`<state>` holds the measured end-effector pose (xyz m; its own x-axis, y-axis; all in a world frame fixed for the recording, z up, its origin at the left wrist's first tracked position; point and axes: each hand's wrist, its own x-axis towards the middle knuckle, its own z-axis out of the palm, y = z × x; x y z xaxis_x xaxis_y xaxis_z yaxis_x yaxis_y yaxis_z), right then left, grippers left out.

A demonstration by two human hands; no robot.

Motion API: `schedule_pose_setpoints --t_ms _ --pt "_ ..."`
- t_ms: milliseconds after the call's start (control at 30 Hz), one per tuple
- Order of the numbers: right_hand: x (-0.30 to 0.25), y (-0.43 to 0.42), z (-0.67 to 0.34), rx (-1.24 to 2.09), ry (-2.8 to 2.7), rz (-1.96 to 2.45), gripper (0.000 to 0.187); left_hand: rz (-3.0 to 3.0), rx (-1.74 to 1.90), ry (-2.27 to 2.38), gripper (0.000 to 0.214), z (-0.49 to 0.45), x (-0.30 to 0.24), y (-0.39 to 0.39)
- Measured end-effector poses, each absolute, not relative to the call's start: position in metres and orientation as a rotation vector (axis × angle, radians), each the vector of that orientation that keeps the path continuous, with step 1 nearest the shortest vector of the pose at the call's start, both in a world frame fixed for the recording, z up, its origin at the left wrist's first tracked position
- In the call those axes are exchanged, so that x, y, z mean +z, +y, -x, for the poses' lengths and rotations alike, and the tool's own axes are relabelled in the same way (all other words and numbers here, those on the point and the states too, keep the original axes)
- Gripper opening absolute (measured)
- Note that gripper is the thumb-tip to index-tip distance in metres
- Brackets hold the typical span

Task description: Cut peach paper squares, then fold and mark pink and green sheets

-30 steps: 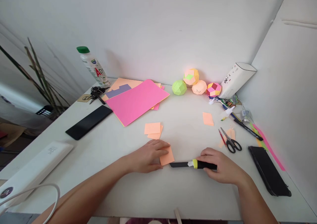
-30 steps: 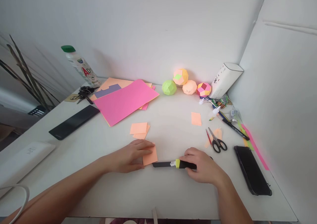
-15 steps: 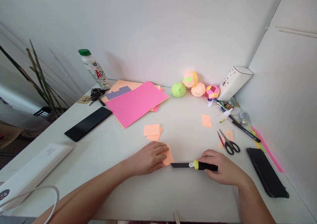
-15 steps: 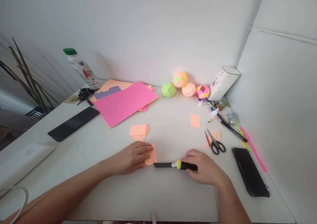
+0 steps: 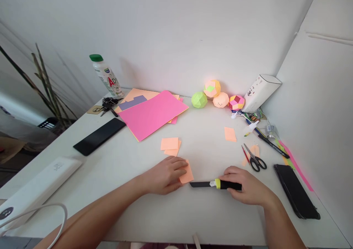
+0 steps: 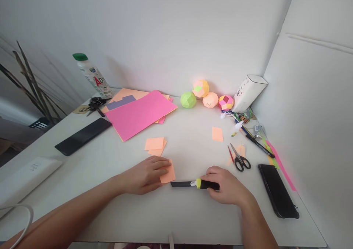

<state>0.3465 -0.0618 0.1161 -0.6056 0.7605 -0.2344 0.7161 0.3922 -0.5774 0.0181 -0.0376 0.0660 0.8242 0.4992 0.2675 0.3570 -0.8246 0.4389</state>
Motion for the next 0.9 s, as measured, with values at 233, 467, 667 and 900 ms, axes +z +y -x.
schedule_pose_setpoints --t_ms 233,467,667,900 --pt "0.113 -0.061 -0.346 1.012 -2.576 1.364 0.047 -2.628 0.515 0.638 0.023 -0.016 0.068 -0.038" --pt "0.112 -0.062 -0.346 1.01 -2.564 1.371 0.048 -2.623 0.498 0.659 0.028 -0.016 0.066 -0.038" --pt "0.112 -0.062 -0.347 1.003 -2.557 1.367 0.049 -2.647 0.488 0.729 0.028 -0.021 0.064 -0.04" --pt "0.111 -0.062 -0.347 0.977 -2.561 1.354 0.048 -2.661 0.528 0.778 0.017 -0.026 0.062 -0.044"
